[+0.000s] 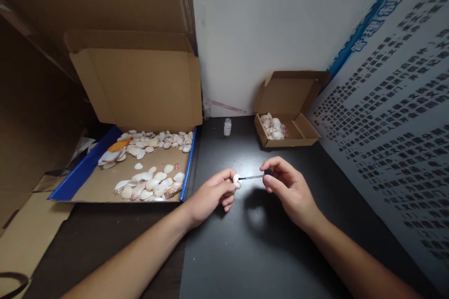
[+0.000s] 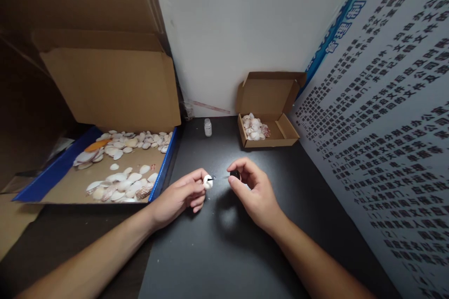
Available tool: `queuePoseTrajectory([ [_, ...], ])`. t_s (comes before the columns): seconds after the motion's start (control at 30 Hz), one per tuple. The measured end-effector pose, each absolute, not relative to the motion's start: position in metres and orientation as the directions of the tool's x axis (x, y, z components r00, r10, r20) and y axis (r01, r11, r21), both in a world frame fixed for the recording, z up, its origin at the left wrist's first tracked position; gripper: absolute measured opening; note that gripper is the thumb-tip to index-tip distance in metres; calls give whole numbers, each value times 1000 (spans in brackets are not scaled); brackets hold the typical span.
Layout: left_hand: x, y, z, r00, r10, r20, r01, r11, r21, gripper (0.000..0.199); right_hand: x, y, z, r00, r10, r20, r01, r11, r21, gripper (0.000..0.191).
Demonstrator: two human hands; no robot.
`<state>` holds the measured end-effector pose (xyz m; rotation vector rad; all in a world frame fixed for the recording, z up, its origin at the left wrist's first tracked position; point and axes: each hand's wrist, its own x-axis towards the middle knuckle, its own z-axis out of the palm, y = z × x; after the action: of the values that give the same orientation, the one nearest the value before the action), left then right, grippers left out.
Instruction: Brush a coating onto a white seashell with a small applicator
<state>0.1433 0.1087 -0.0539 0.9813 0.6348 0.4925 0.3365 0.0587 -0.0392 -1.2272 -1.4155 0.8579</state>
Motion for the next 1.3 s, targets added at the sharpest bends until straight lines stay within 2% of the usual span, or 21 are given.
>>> queuePoseTrajectory([
  [0.13, 145, 108, -52, 717, 642, -271, -111, 490, 865, 14, 334, 59, -38, 25, 973, 229, 235, 217, -947, 8],
  [0.3, 145, 109, -53, 724, 639, -259, -109, 477, 872, 14, 332, 60, -36, 98, 961, 257, 353, 208, -912, 7],
  [0.5, 143, 108, -55, 713, 646, -274, -88, 470, 878, 15, 333, 59, -37, 27, 970, 242, 261, 227, -938, 10],
  [0.7, 142, 107, -56, 713, 646, -271, -74, 454, 888, 12, 330, 59, -34, 91, 956, 279, 368, 228, -901, 8],
  [0.9, 143, 107, -54, 710, 653, -265, -75, 444, 893, 14, 331, 58, -33, 20, 958, 287, 319, 265, -910, 6],
  [1.07, 144, 108, -53, 708, 654, -268, -64, 437, 897, 14, 333, 60, -33, 118, 954, 276, 351, 220, -910, 7],
  [1.2, 144, 107, -54, 704, 658, -269, -67, 438, 897, 17, 333, 59, -34, 41, 967, 252, 283, 231, -931, 8],
  [1.3, 143, 106, -54, 706, 658, -260, -57, 419, 906, 19, 331, 59, -33, 35, 969, 244, 314, 221, -923, 8],
])
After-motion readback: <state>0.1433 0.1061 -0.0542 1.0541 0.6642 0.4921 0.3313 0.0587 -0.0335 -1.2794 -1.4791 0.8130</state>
